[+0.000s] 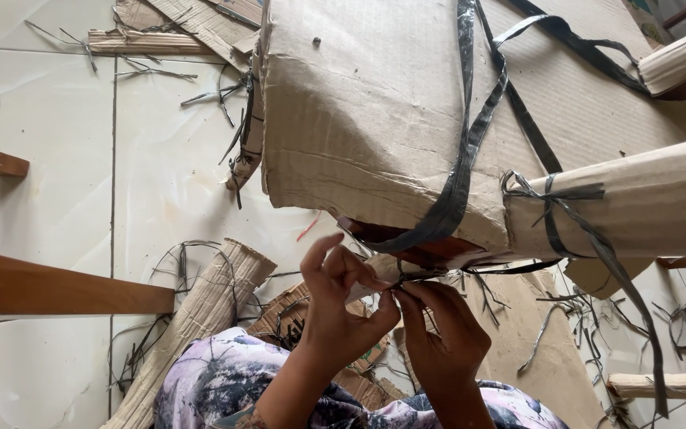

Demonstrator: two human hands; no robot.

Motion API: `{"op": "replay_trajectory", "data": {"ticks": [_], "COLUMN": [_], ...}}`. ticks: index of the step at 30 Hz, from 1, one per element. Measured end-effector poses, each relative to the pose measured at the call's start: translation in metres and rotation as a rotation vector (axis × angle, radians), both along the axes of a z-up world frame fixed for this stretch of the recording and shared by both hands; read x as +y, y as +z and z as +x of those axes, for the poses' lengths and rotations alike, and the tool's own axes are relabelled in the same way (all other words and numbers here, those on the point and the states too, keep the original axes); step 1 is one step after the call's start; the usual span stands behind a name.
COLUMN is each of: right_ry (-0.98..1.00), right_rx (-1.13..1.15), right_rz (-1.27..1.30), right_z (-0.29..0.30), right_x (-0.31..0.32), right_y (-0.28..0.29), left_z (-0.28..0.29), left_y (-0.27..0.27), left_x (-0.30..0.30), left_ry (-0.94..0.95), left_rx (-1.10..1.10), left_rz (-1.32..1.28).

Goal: Wrapping the legs of a wooden chair with thin fiber or twine for finishing or protection.

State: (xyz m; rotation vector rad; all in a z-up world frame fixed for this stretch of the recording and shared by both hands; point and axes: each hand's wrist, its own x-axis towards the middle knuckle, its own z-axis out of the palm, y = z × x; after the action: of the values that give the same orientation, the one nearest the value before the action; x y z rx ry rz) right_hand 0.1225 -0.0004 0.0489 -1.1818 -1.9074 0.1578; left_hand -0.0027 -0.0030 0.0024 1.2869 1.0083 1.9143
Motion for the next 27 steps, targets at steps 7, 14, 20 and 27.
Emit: {"op": "replay_trajectory", "data": {"ticks": [7, 14, 20, 27], "right_ry": [-0.021, -0.027, 0.000, 0.073], "right_rx": [-0.106, -0.117, 0.002, -0.032], "right_rz": [-0.009, -0.073, -0.080, -0.478], "right_z": [0.023, 0.044, 0.048, 0.086], "right_x": [0.011, 0.009, 0.010, -0.015], "right_y": [-0.015, -0.012, -0.016, -0.112], "left_z": [0.003, 0.007, -0.005, -0.067], "left_y": [-0.010, -0.018, -0.023, 0.001], "left_x": [0.018, 0.036, 0.042, 0.020], "left_ry": [0.169, 0.326, 0.265, -0.156], "left_rx": [-0.042, 0.049, 0.172, 0.464], "left_rz": [0.056, 0.188, 0.108, -0.683]}}
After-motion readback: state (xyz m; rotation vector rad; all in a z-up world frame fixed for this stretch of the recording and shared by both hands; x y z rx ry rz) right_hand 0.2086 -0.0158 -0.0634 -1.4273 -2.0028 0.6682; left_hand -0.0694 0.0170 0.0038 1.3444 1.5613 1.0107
